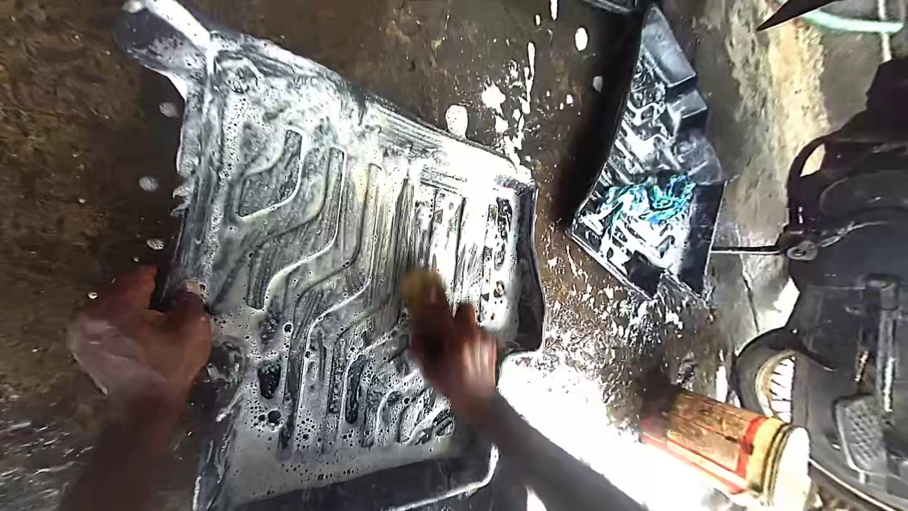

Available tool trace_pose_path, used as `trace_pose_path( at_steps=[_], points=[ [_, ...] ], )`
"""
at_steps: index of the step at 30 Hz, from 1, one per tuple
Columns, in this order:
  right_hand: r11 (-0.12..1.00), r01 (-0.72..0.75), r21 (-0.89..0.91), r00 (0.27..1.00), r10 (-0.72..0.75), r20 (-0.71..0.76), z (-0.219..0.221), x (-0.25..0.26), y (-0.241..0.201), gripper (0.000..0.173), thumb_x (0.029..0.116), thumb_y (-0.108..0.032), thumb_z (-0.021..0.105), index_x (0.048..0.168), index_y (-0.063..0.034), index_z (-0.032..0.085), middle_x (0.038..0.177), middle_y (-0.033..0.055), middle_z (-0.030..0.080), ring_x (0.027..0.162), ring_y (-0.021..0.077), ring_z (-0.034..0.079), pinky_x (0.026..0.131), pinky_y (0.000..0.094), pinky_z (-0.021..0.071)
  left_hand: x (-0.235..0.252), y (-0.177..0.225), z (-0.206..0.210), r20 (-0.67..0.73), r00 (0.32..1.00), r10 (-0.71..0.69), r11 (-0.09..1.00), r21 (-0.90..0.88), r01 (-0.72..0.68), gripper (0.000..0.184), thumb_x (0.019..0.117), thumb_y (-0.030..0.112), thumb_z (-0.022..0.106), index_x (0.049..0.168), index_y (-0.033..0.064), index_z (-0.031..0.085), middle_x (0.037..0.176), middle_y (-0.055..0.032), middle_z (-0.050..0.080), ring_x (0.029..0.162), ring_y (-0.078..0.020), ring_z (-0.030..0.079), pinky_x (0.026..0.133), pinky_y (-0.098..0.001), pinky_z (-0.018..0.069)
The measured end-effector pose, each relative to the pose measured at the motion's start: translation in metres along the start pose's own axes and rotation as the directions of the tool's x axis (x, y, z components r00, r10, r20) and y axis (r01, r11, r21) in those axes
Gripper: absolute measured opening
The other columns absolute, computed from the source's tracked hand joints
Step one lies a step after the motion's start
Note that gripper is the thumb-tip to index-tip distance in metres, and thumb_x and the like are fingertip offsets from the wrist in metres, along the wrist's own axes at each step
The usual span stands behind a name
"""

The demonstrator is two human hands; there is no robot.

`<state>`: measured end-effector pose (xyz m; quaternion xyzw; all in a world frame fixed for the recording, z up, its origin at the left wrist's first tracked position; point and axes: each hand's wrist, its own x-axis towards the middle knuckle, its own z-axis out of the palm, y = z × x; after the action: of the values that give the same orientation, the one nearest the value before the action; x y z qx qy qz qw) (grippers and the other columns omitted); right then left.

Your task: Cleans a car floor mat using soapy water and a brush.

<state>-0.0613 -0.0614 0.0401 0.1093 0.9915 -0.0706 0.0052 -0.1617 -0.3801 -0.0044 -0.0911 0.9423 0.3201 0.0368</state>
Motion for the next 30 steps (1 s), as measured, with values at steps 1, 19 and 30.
trace_pose_path(
  at_steps=[1, 19, 30],
  points=[
    [0.998, 0.064, -0.012, 0.997, -0.065, -0.031, 0.003, -0.024, 0.007, 0.061, 0.0838, -0.046, 0.074, 0.139, -0.0205, 0.067, 0.102, 0.0152, 0.07, 0.066, 0.0265, 0.068, 0.05, 0.0451, 0.0559, 0.002, -0.003, 0.003, -0.014, 0.999, 0.03, 1.0, -0.008, -0.031, 0.043, 0.0998, 0.032, 0.053, 0.116, -0.0056, 0.064, 0.103, -0.0367, 0.064, 0.097, -0.0568, 0.062, 0.082, -0.0774, 0.0416],
    [0.996, -0.073, -0.044, 0.997, 0.075, 0.025, -0.013, 0.118, -0.002, 0.069, 0.0868, -0.048, 0.071, 0.15, -0.0267, 0.054, 0.129, 0.0212, 0.06, 0.083, 0.0356, 0.069, 0.062, 0.0554, 0.0566, -0.002, -0.012, -0.001, 0.018, 0.994, 0.109, 0.993, -0.04, -0.108, 0.045, 0.0993, 0.032, 0.055, 0.117, -0.0085, 0.065, 0.103, -0.0378, 0.065, 0.095, -0.0533, 0.064, 0.084, -0.0726, 0.045],
    [1.0, -0.014, -0.002, 0.999, 0.014, 0.046, -0.006, 0.147, -0.006, 0.069, 0.0807, -0.055, 0.075, 0.144, -0.0308, 0.061, 0.132, 0.0201, 0.06, 0.087, 0.0352, 0.069, 0.067, 0.0571, 0.0572, 0.0, -0.015, 0.001, -0.031, 0.991, 0.132, 0.99, -0.051, -0.133, 0.041, 0.098, 0.031, 0.057, 0.107, -0.0086, 0.066, 0.091, -0.0336, 0.065, 0.082, -0.0476, 0.064, 0.074, -0.0674, 0.0464]
  ],
)
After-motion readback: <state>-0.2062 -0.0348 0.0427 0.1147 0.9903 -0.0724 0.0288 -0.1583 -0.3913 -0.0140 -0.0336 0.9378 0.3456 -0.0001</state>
